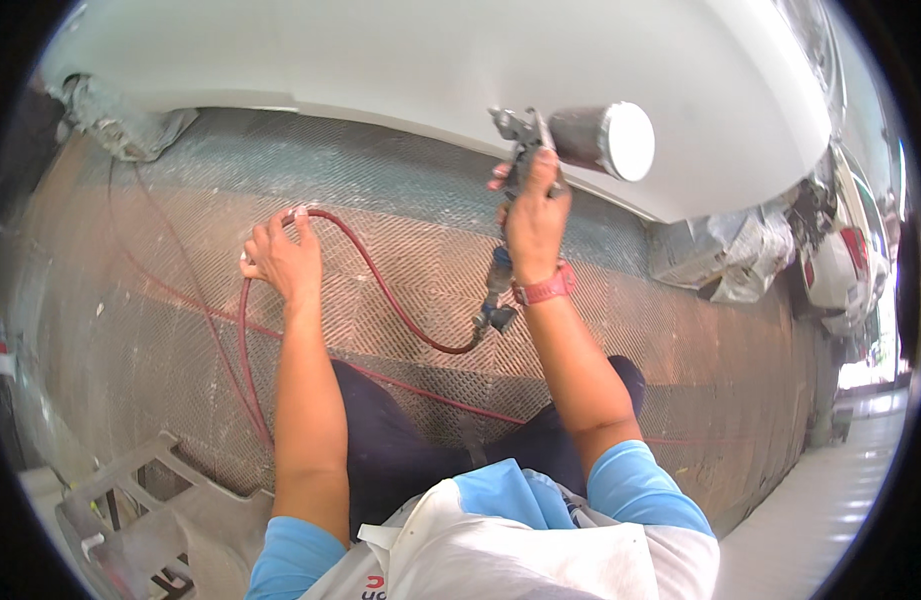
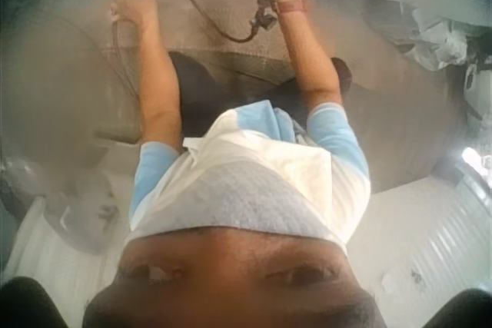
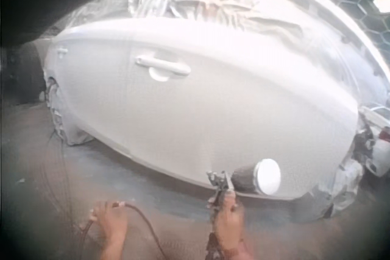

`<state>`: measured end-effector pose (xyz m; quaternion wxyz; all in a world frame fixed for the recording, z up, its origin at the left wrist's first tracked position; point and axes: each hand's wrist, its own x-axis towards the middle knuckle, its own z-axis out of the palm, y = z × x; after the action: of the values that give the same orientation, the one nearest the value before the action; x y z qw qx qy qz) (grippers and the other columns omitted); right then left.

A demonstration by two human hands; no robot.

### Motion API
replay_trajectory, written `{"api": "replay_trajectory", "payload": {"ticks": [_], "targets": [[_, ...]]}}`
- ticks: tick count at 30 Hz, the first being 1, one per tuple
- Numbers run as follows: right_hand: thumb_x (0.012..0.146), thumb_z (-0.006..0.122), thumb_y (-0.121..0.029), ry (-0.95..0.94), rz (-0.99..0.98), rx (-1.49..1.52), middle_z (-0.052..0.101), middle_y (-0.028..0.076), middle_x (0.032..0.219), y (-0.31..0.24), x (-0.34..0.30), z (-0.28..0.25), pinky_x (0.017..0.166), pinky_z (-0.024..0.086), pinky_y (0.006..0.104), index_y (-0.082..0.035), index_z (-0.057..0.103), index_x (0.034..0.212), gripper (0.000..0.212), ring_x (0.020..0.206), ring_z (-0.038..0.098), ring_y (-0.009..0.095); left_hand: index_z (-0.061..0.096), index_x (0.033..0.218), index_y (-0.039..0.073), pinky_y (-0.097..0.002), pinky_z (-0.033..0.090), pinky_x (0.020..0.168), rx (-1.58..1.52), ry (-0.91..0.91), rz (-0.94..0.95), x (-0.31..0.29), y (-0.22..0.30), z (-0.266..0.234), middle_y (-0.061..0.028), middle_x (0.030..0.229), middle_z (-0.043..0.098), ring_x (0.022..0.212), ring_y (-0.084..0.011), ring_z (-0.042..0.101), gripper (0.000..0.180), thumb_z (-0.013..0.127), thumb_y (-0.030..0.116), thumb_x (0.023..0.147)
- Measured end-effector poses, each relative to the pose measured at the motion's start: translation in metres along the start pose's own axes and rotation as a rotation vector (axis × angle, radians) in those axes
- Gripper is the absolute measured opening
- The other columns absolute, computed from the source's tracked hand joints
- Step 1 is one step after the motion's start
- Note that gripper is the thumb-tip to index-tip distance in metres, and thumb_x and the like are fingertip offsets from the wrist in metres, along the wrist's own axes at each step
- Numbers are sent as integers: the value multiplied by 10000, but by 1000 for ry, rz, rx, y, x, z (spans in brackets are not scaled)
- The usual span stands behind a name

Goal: The person uses a spray gun to apply white paint to a detached car bumper and then to the side of a white car. The person moves around the vehicle to cover different areas, including the door and wheel arch.

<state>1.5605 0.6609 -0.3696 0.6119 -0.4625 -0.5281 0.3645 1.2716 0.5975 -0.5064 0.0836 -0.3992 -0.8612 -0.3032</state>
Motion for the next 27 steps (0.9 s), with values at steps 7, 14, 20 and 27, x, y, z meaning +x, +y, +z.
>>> {"api": "replay_trajectory", "payload": {"ticks": [7, 14, 20, 27], "targets": [[1172, 524, -445, -249, -50, 91, 681, 51, 817, -16, 4, 168, 658, 553, 315, 42, 624, 1484, 587, 717, 645, 127, 761, 1310, 161, -622, 216, 1188, -7, 113, -71, 6, -34, -19, -74, 1267, 657, 1269, -301, 527, 435, 640, 508, 1077], [1155, 516, -543, -351, 14, 171, 690, 61, 754, -48, 41, 188, 618, 546, 340, 38, 732, 1309, 639, 635, 673, 151, 761, 1303, 160, -623, 206, 1193, 4, 65, -71, 7, -41, -15, -70, 1269, 668, 1275, -303, 525, 440, 627, 518, 1084], [1181, 420, -570, -180, -98, 23, 670, 4, 861, -50, 36, 37, 518, 444, 232, -116, 601, 1582, 632, 661, 560, 56, 806, 1179, 162, -617, 225, 1201, -89, -136, 27, 5, -23, 4, -84, 1241, 718, 1276, -319, 575, 370, 670, 483, 1058], [1158, 453, -608, 328, 55, -109, 732, 82, 931, -34, 21, -174, 476, 482, 269, -17, 666, 1183, 628, 749, 711, 153, 825, 1108, 141, -591, 276, 1185, -169, -541, 245, -18, 44, 34, -112, 1168, 762, 1215, -319, 635, 360, 710, 469, 1017]]}}
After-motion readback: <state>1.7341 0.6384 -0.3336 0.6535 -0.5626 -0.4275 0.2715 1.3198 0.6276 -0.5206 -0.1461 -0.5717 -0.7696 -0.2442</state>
